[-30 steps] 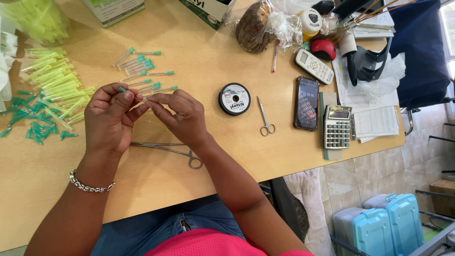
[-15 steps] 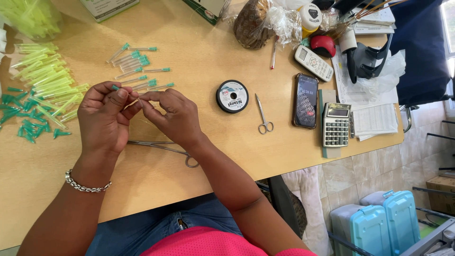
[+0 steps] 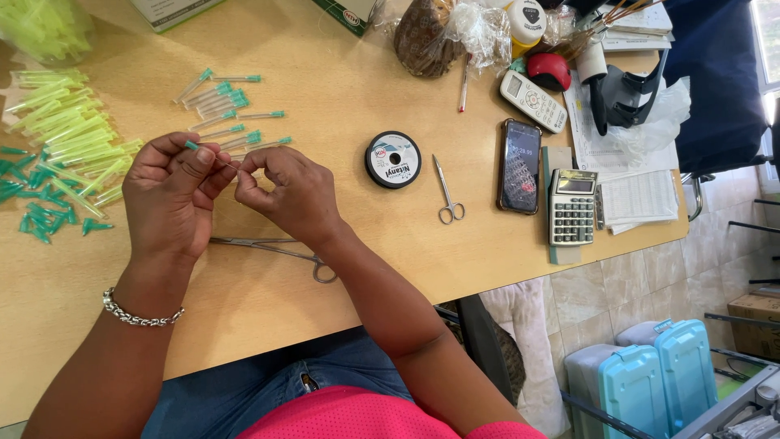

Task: The person sits at a cluttered table and assembles small medical components. They thread a thin filament through a green plastic cap, use a hemostat to pull the filament through, and then insert the cap into a small transparent tube. The process is repeated for multiple units.

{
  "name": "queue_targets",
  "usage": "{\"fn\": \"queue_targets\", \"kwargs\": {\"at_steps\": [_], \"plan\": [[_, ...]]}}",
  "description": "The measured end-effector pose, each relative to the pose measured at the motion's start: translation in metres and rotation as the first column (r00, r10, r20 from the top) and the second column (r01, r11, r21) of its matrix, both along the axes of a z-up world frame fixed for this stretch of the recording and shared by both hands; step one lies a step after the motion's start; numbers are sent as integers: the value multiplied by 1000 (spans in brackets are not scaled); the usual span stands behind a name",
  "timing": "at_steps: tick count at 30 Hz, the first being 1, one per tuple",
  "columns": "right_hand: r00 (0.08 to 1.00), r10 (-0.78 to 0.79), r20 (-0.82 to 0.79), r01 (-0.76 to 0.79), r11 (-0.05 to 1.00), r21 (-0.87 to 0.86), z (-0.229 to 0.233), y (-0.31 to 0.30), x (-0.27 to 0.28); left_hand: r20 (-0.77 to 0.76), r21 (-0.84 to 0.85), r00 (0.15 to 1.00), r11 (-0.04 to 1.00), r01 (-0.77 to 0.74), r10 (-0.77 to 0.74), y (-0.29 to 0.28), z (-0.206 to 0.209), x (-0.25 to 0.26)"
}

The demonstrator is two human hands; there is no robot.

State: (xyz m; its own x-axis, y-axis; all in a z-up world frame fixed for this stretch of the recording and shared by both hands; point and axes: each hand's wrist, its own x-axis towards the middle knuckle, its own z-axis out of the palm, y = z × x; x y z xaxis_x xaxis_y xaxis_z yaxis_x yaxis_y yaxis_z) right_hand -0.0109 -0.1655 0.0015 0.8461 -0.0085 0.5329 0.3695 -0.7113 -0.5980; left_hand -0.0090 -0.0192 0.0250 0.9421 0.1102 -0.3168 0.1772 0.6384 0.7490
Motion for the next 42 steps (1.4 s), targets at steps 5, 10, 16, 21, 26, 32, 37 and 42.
{"fn": "queue_targets", "kwargs": {"at_steps": [5,10,16,21,26,32,37,42], "plan": [[998,8,-66,-8,1000,10,2,-1,-1,18,21,1000,1000,17,-17,1,2,-1],[997,1,-81,-1,1000,-1,-3,0,-1,10,29,1000,1000,9,-10,1,2,0],[997,13,-73,-12,1000,20,1,-1,-1,15,24,1000,1000,-15,15,1,0,1],[994,1,-109,3,999,35,11,-2,-2,16,32,999,999,-39,39,3,2,2],[988,-28,-150,38,997,62,13,-5,-2,-5,23,998,998,-63,63,5,2,3],[1000,14,27,-15,998,63,16,-5,-3,-10,18,998,998,-65,65,1,1,2],[998,55,-18,-51,980,192,23,-6,-3,-7,2,998,998,-58,58,-2,2,0],[994,49,101,-72,967,246,15,-10,1,44,-47,997,997,-66,68,-2,-9,-1]]}}
